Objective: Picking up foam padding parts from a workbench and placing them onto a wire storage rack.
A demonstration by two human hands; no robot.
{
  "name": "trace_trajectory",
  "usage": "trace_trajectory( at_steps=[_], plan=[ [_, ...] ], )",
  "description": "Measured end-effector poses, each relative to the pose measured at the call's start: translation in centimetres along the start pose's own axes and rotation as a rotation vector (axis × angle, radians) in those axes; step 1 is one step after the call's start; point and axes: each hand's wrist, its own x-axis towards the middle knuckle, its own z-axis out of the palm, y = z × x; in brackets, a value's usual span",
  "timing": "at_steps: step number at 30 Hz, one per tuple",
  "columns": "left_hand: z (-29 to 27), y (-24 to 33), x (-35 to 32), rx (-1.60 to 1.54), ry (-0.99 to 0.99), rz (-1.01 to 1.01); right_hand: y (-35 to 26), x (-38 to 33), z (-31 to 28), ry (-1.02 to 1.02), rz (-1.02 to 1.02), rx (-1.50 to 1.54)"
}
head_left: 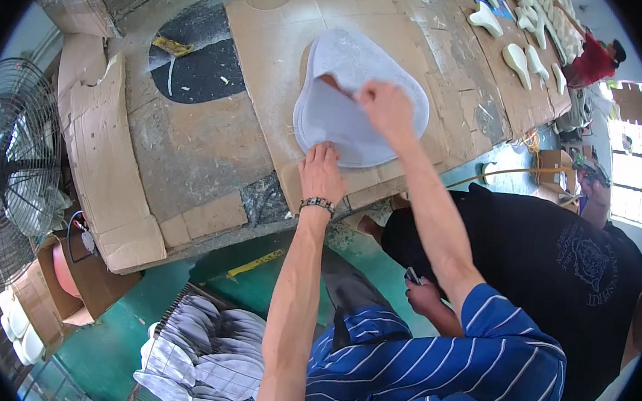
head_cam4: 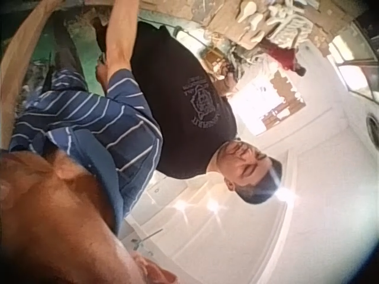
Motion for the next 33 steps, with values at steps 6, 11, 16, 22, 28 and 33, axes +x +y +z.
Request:
trace_trajectory(
  at_steps=[6,11,16,22,28,33],
  plan=[
    [-1.0,0.6,0.7,-0.096,-0.098,-0.162,-7.5,7.2,-13.0,0.017,-0.166,0.0],
    [-8.2,5.0,-1.7,-0.86,0.073,-0.159,-15.9,2.2,-16.7,-0.009,-0.411,0.115],
    [-15.4,8.2,-9.8,-0.827,0.554,-0.069,-23.0,-6.6,-14.7,-0.185,-0.618,0.195],
    [-18.7,5.3,-23.4,-0.925,1.028,-0.233,-31.6,-23.4,-10.2,-0.383,-0.833,0.285],
    [-16.5,3.0,-43.6,-1.073,1.556,-0.395,-37.0,-46.9,-6.1,-0.555,-1.265,0.139],
    [-11.7,2.9,-61.4,-0.639,1.946,-0.796,-38.7,-68.4,-5.3,-0.838,-1.716,-0.012]
  ],
)
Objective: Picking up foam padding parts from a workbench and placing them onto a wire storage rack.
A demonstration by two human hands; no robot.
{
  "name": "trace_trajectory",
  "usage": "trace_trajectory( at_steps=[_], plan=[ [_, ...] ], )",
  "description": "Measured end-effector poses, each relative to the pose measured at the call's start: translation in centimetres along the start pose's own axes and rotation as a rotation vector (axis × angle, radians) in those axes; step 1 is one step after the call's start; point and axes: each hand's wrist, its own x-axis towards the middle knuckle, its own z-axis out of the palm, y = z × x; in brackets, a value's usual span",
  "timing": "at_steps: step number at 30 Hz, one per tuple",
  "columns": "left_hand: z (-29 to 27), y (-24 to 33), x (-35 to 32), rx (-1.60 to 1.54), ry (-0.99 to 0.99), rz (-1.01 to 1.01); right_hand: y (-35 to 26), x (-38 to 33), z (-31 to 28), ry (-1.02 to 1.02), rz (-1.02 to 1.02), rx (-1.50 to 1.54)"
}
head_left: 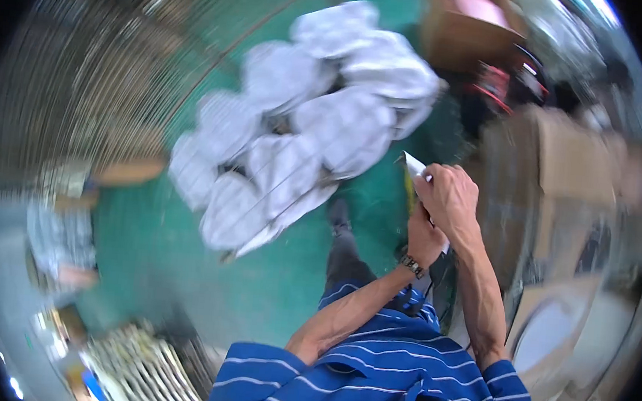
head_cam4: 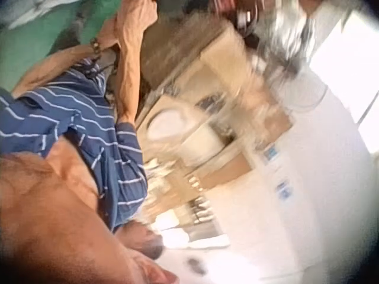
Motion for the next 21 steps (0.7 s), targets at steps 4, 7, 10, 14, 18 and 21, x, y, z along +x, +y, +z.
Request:
trace_trajectory(
  at_steps=[4,7,10,14,18,21],
  plan=[
    [-14.0,-0.5,3.5,0.028,0.321,-0.053,-15.0,4.3,5.7,-0.225,-0.418,-0.106],
    [-23.7,1.2,5.0,-0.295,0.552,-0.086,-25.3,4.9,7.7,-0.125,-0.639,-0.11],
    [-32.5,3.2,5.2,-0.289,0.753,-0.106,-32.7,5.1,7.8,-0.046,-0.718,-0.015],
    [-42.7,3.0,6.5,-0.467,0.962,-0.037,-37.1,7.7,7.2,0.118,-0.782,0.142],
    [-56.0,-0.1,8.8,-0.644,1.102,-0.012,-35.1,10.5,8.7,-0.125,-0.638,0.007],
    [-66.4,-0.7,12.0,-0.773,1.246,0.027,-30.6,10.8,11.7,-0.257,-0.539,-0.086]
  ],
)
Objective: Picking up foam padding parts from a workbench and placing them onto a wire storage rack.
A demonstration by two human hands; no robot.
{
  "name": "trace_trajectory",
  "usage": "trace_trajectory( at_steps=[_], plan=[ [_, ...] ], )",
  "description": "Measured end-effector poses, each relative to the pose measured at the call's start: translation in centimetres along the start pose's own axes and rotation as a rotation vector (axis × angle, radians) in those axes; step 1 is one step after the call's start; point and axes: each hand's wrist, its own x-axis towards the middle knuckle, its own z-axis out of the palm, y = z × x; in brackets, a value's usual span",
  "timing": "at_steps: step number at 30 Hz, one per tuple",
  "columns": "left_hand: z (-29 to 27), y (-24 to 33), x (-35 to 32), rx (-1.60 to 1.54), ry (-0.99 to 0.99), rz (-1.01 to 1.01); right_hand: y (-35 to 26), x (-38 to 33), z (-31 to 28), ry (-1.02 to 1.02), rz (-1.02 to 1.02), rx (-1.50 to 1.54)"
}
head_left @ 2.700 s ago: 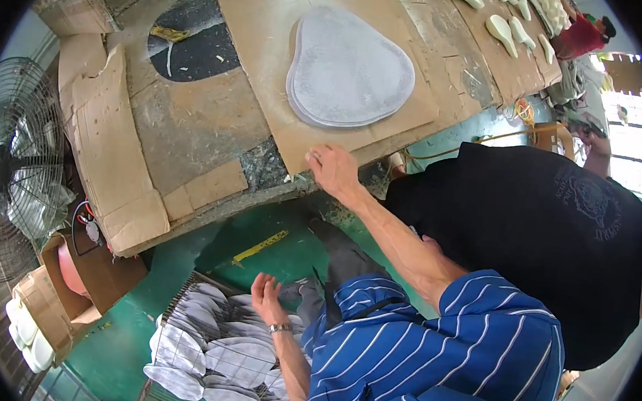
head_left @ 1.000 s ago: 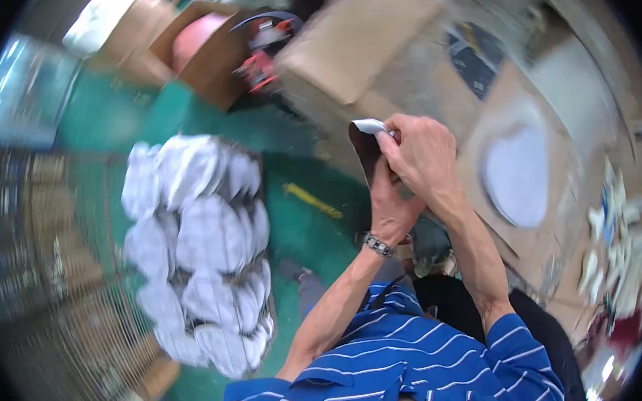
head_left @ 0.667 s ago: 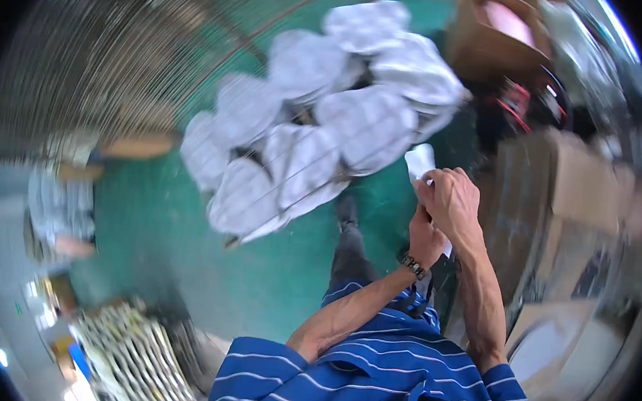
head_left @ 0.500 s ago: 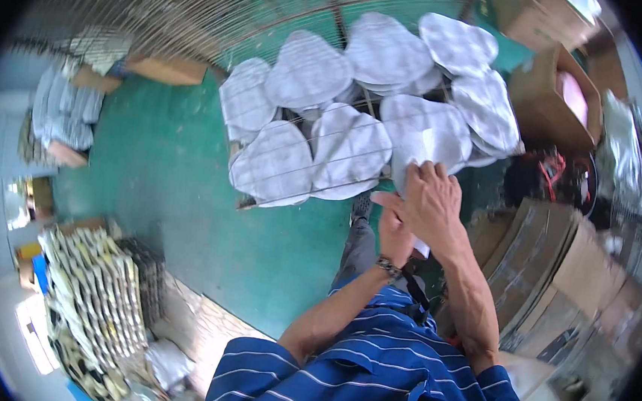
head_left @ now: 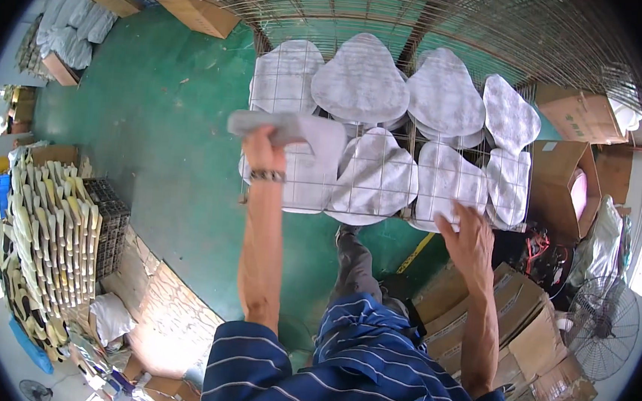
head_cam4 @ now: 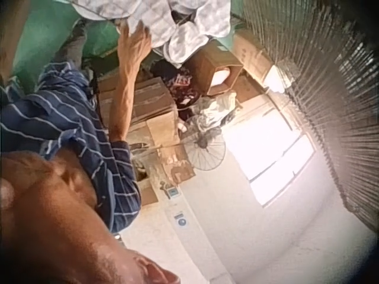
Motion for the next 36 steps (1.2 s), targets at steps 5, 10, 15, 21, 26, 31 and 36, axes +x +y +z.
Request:
trace_trajectory(
  at_steps=[5,10,15,21,26,31,36],
  plan=[
    [5.6,5.8,10.9,-0.239,0.091,0.131,7.2,-5.5,5.3,-0.295,0.227,-0.026],
    [7.1,3.2,16.6,-0.378,0.143,0.415,11.9,-13.1,9.6,-0.482,0.463,0.001],
    [5.4,-9.7,22.1,0.397,0.406,0.296,14.4,-19.9,12.3,-0.461,0.563,0.124],
    [2.5,-22.5,27.8,0.424,0.477,0.075,14.1,-22.7,12.9,-0.515,0.65,0.199],
    [0.9,-25.1,28.7,-0.213,0.349,-0.329,11.9,-20.6,12.1,-0.536,0.845,0.298],
    [0.9,-23.9,27.7,-0.022,0.12,-0.565,11.3,-18.6,11.8,-0.552,0.907,0.414],
    [0.9,-22.5,26.4,0.08,0.059,-0.783,11.3,-18.4,12.4,-0.524,0.903,0.431]
  ],
)
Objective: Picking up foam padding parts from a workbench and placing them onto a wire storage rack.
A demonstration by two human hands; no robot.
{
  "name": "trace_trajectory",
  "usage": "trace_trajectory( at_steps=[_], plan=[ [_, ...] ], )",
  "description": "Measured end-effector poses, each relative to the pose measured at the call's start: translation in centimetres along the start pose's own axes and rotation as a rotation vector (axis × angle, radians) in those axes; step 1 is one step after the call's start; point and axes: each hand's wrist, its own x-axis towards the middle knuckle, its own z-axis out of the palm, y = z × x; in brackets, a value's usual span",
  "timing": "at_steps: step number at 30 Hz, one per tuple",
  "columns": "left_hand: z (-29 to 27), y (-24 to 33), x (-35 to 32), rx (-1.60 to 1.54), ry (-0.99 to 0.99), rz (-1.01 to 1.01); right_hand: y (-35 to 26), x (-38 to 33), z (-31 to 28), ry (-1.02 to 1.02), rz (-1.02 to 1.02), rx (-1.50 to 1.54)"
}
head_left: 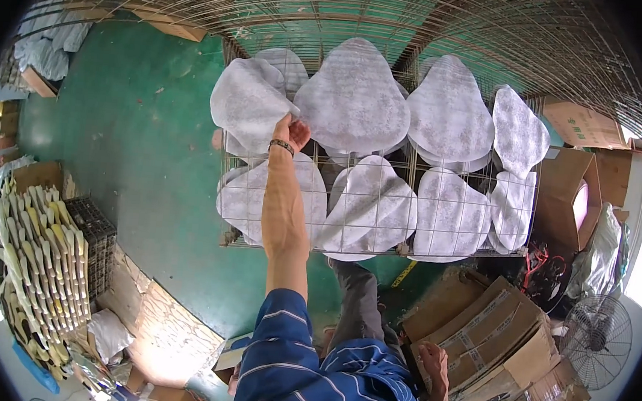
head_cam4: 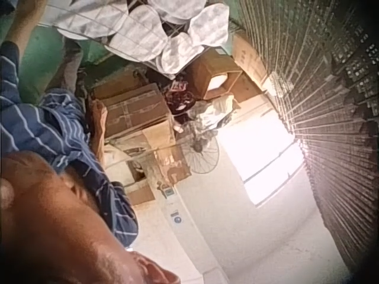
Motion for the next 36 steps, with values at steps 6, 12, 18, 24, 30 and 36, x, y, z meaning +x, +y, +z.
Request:
trace_trajectory(
  at_steps=[6,12,18,24,30,36],
  plan=[
    [-1.8,-1.4,-0.1,-0.036,-0.074,-0.06,0.6,0.1,0.4,0.013,0.007,-0.016],
    [-2.5,-5.1,0.9,-0.488,-0.19,0.274,1.9,0.7,0.9,-0.014,-0.019,-0.043],
    [1.2,-7.9,-1.9,-0.128,0.364,0.483,2.4,0.3,1.3,-0.026,0.072,-0.009],
    [4.7,-7.9,-5.6,0.286,1.217,0.537,2.6,0.3,2.0,0.022,-0.037,-0.008],
    [3.9,-7.2,-6.9,0.859,1.125,0.994,2.8,0.4,2.5,-0.003,0.014,-0.01],
    [3.5,-7.7,-8.3,0.846,0.788,1.305,3.0,1.2,2.7,0.0,-0.046,-0.005]
  ],
)
